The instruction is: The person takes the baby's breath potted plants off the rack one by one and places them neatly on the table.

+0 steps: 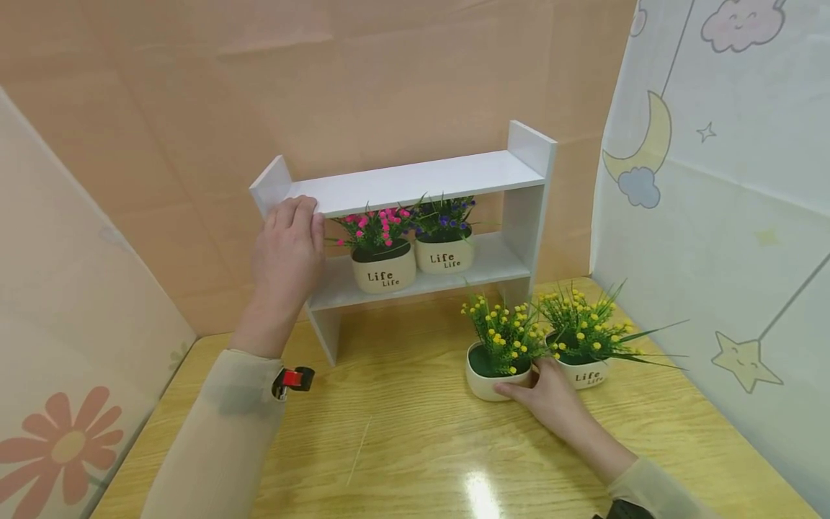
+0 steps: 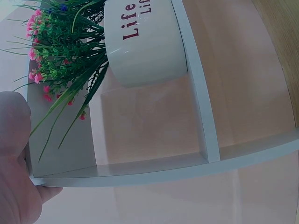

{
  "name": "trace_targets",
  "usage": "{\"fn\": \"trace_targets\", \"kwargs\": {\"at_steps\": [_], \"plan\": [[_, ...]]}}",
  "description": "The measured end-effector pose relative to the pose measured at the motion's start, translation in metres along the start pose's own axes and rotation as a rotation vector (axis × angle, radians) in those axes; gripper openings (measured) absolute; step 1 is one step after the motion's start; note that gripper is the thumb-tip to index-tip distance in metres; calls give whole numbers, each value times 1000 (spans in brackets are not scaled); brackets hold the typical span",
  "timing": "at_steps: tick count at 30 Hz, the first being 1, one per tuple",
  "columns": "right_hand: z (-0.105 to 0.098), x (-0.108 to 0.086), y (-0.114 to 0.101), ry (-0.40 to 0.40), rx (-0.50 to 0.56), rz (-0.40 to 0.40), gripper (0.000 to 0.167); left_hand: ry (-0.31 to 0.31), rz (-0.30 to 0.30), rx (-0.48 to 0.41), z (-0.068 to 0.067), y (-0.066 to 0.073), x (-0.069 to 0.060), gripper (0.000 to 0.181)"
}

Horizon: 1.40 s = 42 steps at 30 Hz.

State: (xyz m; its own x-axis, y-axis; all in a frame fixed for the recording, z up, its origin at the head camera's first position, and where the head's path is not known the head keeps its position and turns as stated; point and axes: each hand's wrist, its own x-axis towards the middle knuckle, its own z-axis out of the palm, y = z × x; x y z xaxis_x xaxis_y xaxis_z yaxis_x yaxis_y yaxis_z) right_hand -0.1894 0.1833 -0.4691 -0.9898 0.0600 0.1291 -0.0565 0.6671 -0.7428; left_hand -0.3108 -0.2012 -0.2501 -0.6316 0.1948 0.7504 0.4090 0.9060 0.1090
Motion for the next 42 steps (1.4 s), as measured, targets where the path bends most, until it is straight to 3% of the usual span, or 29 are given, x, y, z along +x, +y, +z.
{"fn": "trace_targets", "kwargs": {"at_steps": [8,28,36,42], "plan": [[-3,-7,0,-16,31,22,94,17,10,-7,0,0,-1,41],[-5,-16,5,7,96,4,79,-27,-19,-8,-4,2,-1,42],[-10,-20,4,-31,184,12,104,-26,-21,0,-3,3,0,42],[-16,-24,-1,-63,193,71,113,-10,-17,-1,-2,2,0,41]]}}
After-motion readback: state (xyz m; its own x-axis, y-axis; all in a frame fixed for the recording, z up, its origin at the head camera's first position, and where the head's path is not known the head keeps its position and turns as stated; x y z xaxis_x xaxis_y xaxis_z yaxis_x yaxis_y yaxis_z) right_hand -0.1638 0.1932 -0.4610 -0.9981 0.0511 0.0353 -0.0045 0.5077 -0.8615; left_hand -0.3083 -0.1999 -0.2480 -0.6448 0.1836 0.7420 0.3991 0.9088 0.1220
